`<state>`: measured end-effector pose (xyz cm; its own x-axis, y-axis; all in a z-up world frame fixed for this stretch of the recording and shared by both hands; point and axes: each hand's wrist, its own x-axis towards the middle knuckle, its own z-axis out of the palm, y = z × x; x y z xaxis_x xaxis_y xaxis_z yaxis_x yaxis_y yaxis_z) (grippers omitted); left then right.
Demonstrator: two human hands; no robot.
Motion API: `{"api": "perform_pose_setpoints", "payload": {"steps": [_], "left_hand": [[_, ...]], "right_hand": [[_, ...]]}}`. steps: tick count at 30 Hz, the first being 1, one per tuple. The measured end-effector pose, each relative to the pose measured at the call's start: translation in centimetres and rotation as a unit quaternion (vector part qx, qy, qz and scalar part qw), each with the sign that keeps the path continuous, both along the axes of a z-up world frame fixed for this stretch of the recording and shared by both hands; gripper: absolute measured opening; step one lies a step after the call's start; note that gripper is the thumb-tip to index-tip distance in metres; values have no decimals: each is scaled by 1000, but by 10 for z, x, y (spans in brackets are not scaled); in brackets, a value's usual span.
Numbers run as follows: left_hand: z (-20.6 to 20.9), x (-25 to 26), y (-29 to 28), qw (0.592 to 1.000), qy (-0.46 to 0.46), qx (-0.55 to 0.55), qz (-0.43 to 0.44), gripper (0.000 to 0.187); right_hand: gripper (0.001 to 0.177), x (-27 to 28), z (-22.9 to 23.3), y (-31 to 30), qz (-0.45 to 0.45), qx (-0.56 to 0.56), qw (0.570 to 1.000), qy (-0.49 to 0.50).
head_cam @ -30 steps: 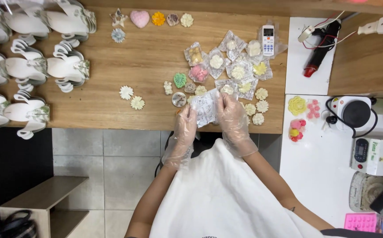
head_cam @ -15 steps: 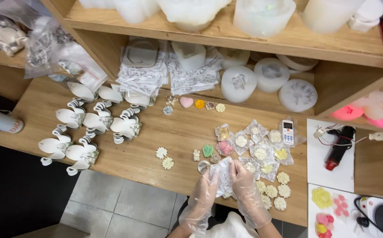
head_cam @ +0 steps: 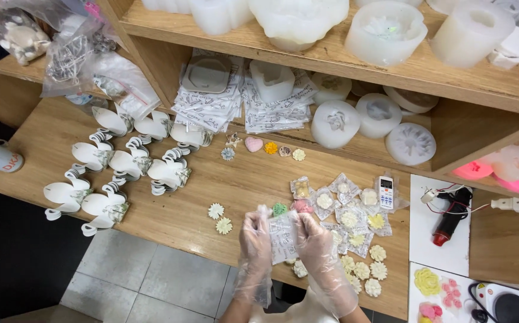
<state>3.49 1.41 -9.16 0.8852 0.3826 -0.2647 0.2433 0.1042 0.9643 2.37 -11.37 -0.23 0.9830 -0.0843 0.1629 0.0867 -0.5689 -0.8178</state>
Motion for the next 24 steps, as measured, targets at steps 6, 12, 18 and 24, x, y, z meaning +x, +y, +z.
{"api": "perform_pose_setpoints", "payload": {"steps": [6, 12, 18, 24], "left_hand": [[84, 10, 8, 988, -101, -15, -120, 22], [112, 26, 6, 888, -193, -202, -365, 16], [203, 37, 25, 880, -257, 131, -377, 38], [230, 86, 55, 839, -358, -193, -361, 57]], "right_hand": [[14, 1, 60, -23, 9, -33, 999, -29], [8, 0, 119, -53, 53, -68, 992, -97], [7, 24, 129, -71, 89, -40, 974, -202], [30, 65, 161, -72, 78, -75, 981, -159]]}}
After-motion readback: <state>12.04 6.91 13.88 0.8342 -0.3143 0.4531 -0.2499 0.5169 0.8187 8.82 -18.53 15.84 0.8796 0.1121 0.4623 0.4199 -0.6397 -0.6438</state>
